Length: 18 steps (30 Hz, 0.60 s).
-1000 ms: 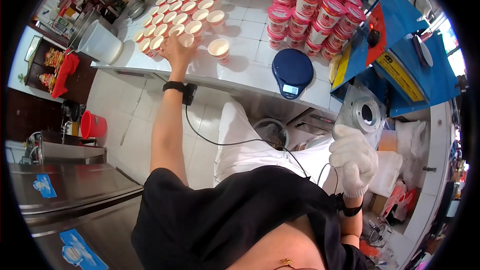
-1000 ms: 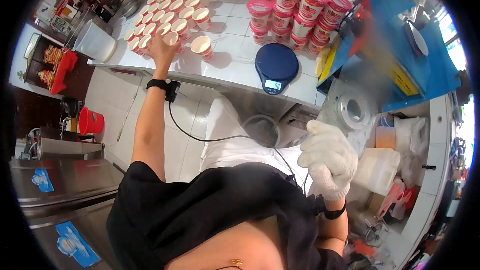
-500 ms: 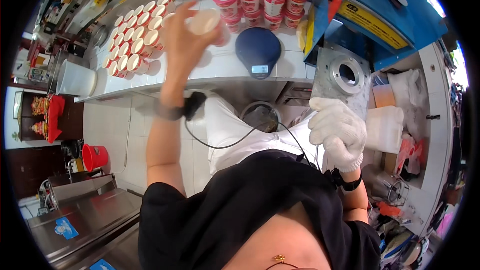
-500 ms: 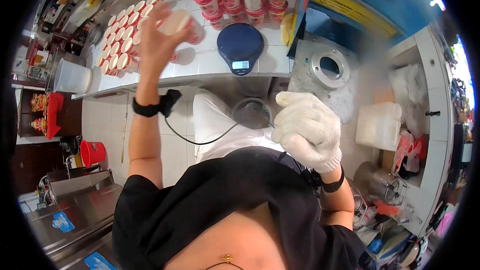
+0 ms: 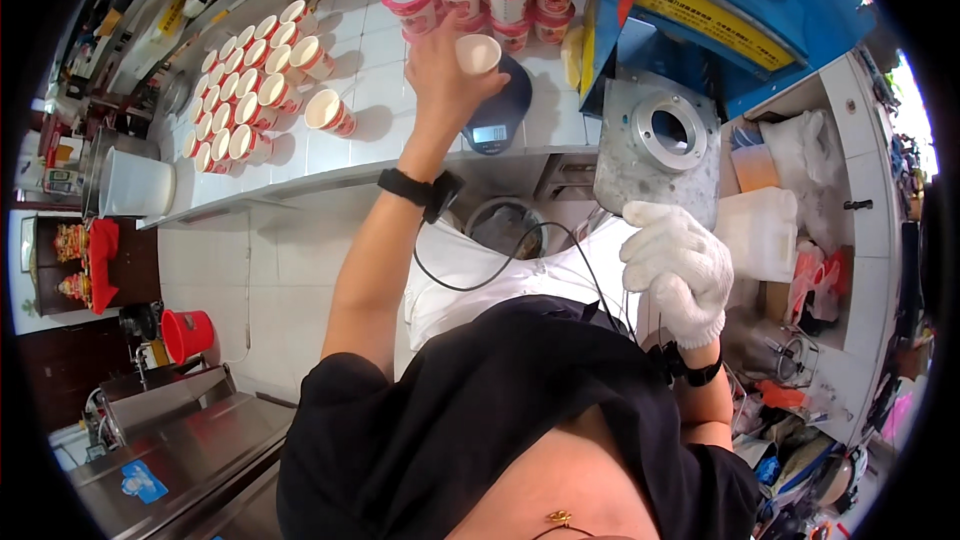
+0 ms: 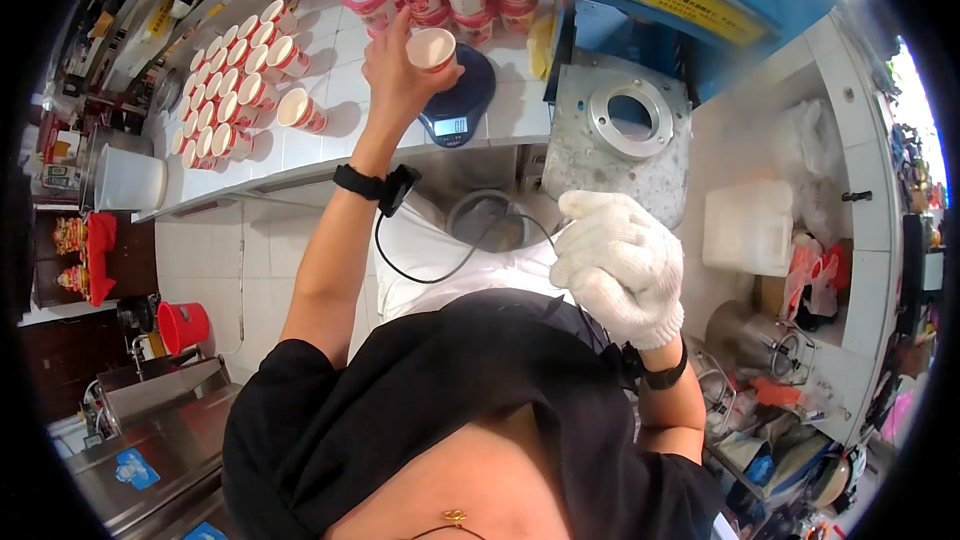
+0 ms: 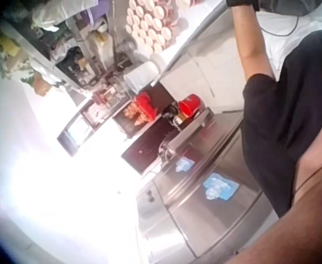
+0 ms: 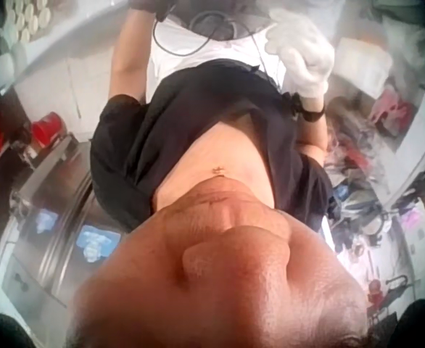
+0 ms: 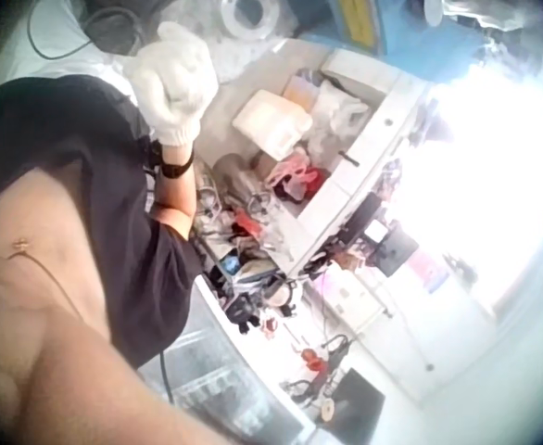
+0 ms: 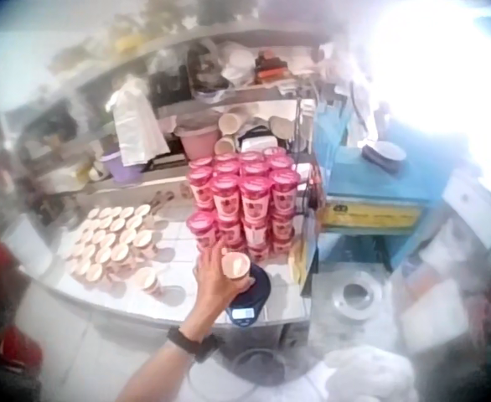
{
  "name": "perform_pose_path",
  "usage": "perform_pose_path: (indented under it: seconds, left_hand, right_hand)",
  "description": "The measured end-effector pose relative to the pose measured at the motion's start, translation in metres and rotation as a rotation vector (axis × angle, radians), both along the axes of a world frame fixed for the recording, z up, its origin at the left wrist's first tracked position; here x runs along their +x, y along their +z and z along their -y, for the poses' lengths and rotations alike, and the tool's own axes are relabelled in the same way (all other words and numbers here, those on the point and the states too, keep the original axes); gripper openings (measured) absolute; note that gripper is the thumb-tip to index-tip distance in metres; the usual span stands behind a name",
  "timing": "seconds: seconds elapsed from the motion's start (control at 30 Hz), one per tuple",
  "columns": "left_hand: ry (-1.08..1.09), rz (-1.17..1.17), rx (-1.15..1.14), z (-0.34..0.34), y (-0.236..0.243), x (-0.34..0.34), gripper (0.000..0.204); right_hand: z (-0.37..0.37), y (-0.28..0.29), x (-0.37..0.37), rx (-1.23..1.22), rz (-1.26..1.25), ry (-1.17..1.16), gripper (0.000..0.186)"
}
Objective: The person uses a cup-sealing machine to seal individual small white cups filled with a white substance. They place a cup on a scale, then move it to the machine's tray, place a round pink film on top, and operate the machine to seal the cup before setting it aside.
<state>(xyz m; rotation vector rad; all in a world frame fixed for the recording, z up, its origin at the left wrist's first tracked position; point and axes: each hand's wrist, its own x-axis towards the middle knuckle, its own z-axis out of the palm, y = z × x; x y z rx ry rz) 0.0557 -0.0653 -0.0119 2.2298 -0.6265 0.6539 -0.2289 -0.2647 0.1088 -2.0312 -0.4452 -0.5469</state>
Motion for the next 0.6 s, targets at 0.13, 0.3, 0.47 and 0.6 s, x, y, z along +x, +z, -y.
perform_pose_path:
  seconds: [0.13, 0.3, 0.47, 0.6]
  left_hand:
    - [-0.025, 0.117, -0.142, -0.032, 0.008, -0.017, 0.087]
    - [0.199, 0.014, -0.399, -0.084, 0.000, -0.042, 0.070]
    - [0.435, 0.033, -0.371, -0.128, -0.013, -0.054, 0.067]
    - [0.505, 0.010, -0.423, -0.153, -0.031, -0.049, 0.081]
  right_hand:
    - [0.002, -0.001, 0.004, -0.003, -0.001, 0.058, 0.008]
    - [-0.003, -0.002, 0.010, -0.026, -0.022, 0.099, 0.010]
    - [-0.013, -0.005, 0.020, -0.057, -0.018, 0.141, 0.010]
    - [-0.022, -0.001, 0.028, -0.103, -0.023, 0.179, 0.011]
